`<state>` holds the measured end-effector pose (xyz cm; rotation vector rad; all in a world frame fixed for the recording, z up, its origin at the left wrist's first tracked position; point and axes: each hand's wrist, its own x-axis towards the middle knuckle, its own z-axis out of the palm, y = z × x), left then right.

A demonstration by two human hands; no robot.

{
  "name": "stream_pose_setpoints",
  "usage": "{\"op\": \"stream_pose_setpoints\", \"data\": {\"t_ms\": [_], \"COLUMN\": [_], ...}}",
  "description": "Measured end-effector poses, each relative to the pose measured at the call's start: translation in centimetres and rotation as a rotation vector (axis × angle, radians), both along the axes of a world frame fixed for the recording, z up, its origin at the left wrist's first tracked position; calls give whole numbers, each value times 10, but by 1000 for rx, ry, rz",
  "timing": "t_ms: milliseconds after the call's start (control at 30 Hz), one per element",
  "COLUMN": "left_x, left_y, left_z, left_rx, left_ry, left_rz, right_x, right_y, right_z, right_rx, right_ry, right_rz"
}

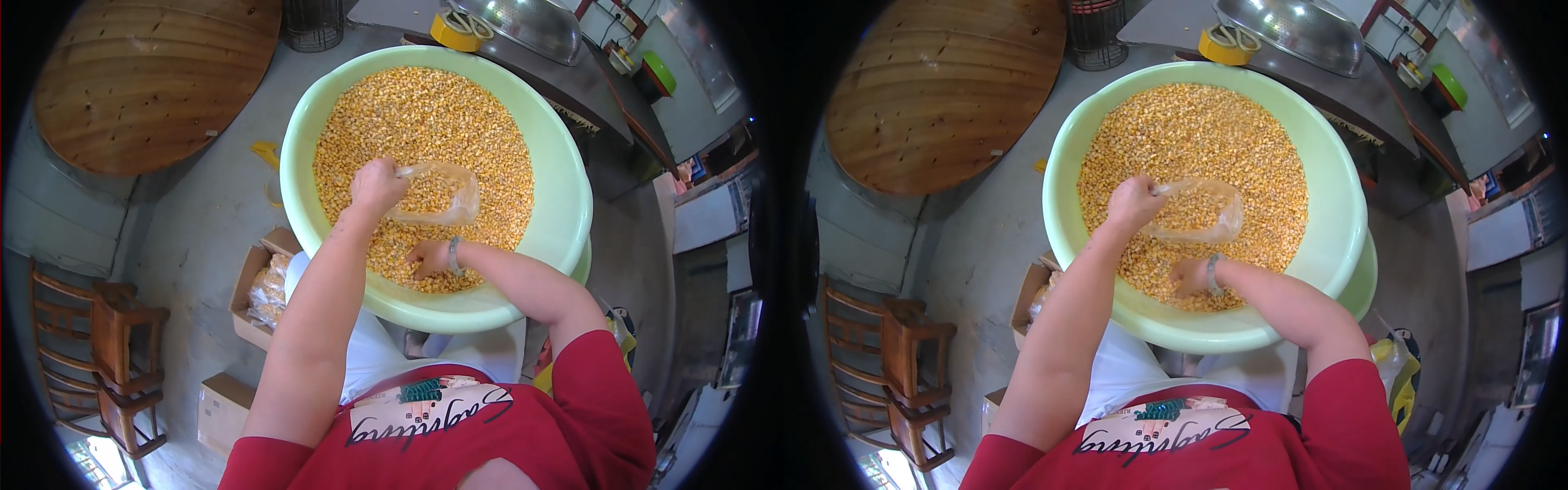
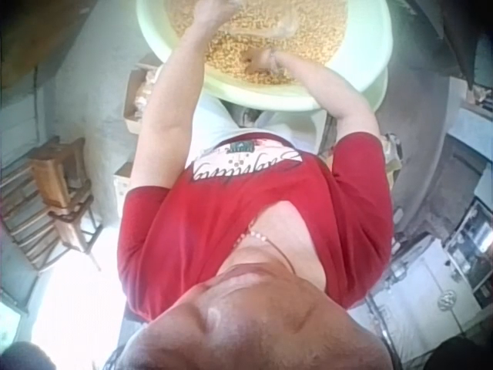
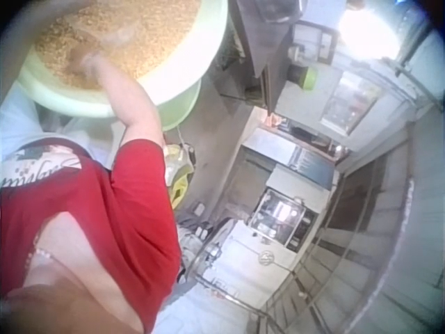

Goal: The person scoops handfuls of corn grain into a small plastic bag from a large basin, then places the filled bag into an open cardboard box before starting on a new bag.

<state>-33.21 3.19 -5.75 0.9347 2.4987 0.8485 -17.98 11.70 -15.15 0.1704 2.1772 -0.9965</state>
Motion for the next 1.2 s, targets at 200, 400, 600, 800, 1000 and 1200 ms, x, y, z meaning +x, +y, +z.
{"op": "stream_pose_setpoints", "data": {"t_ms": [200, 400, 600, 800, 1000, 1200], "left_x": [-1, -2, -2, -1, 0, -1], "left_y": [1, -2, -2, 0, -3, 1], "left_z": [-6, -8, -6, -6, -3, -6], "left_rx": [67, 66, 56, 57, 69, 73], "left_ry": [-38, -10, 9, -11, -18, -8], "left_rz": [-5, 45, 53, 60, 92, 121], "right_x": [-3, -17, -53, -82, -103, -94], "right_y": [11, -11, 29, 57, 56, 59], "right_z": [29, 83, 96, 68, 66, 73], "right_rx": [-436, -178, -360, -45, -182, 16], "right_ry": [-406, -169, -45, 148, 137, 241], "right_rz": [-352, -386, -704, -1059, -1105, -908]}}
